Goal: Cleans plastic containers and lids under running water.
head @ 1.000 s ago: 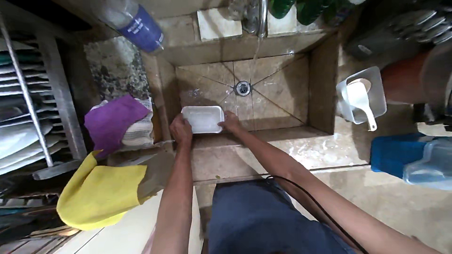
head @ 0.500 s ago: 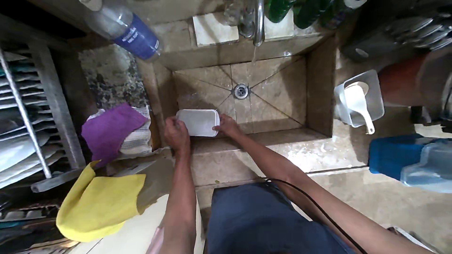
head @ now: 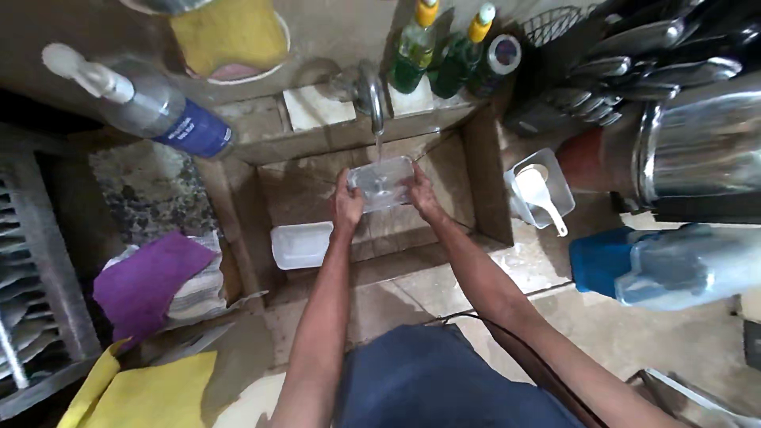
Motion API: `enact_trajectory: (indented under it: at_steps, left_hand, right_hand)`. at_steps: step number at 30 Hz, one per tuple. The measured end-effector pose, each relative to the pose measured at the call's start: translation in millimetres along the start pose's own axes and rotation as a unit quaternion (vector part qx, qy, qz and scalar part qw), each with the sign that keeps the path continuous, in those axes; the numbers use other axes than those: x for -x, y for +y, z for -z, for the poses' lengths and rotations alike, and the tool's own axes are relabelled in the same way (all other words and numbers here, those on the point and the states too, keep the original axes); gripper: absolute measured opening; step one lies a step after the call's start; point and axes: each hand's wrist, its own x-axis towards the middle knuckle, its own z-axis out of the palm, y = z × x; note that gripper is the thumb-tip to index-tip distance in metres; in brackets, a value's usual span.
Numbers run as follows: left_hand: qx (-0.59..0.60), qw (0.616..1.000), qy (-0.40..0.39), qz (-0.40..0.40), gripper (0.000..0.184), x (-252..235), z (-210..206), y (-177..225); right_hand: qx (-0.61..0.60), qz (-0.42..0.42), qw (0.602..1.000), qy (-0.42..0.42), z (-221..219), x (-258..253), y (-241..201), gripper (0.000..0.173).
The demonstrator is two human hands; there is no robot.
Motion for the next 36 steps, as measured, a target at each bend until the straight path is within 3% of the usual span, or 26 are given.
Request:
enact_trajectory:
  at_steps: [2,7,12,14,17,20,25,28,31,34,36]
  left_hand:
    - [0.033,0.999,-0.023,0.021,0.056,-8,-2,-8]
    - [0.059,0.996,0.053,0.052,0.047,-16,16,-30]
    - [0.124,0.991,-0.029,0.048,0.05,-28,-48,2]
    - [0.229,0.969,-0.054,0.077,0.052,-33,-60,5]
    - [0.366,0.916,-0.064,0.15,0.061,-44,-35,-8]
    - [0.404,0.898,-0.033,0.168,0.068,-54,-6,-29]
    - [0.385,0.863,-0.085,0.314,0.094,-42,9,-23]
    - [0.506,0.808,-0.093,0.288,0.08,-50,-13,-27]
    - [0.578,0.775,-0.073,0.245,0.07,-57,-34,-20]
    - [0.596,0.773,-0.05,0.212,0.06,-51,-41,2]
    - [0.573,0.797,-0.045,0.188,0.052,-49,-46,14]
  right_hand:
    - [-0.002,0.008,1.0,0.001,-5,-6,5,0.061]
    - [-0.039,0.028,0.998,-0.046,-53,-11,19,0.052]
    - [-0.059,-0.01,0.997,0.048,21,-17,32,0.047]
    - [-0.066,0.009,0.995,0.075,25,-19,33,0.046]
    - [-0.053,0.085,0.993,0.057,-20,-29,32,0.047]
    - [-0.02,0.128,0.991,-0.017,-51,-38,23,0.05]
    - [0.068,0.247,0.964,-0.066,-53,-32,7,0.044]
    - [0.042,0.268,0.96,-0.065,-40,-27,8,0.048]
    - [-0.034,0.264,0.963,-0.028,-23,-28,9,0.035]
    - [-0.065,0.21,0.975,0.02,-5,-30,19,0.047]
    - [-0.113,0.11,0.986,0.062,8,-32,33,0.054]
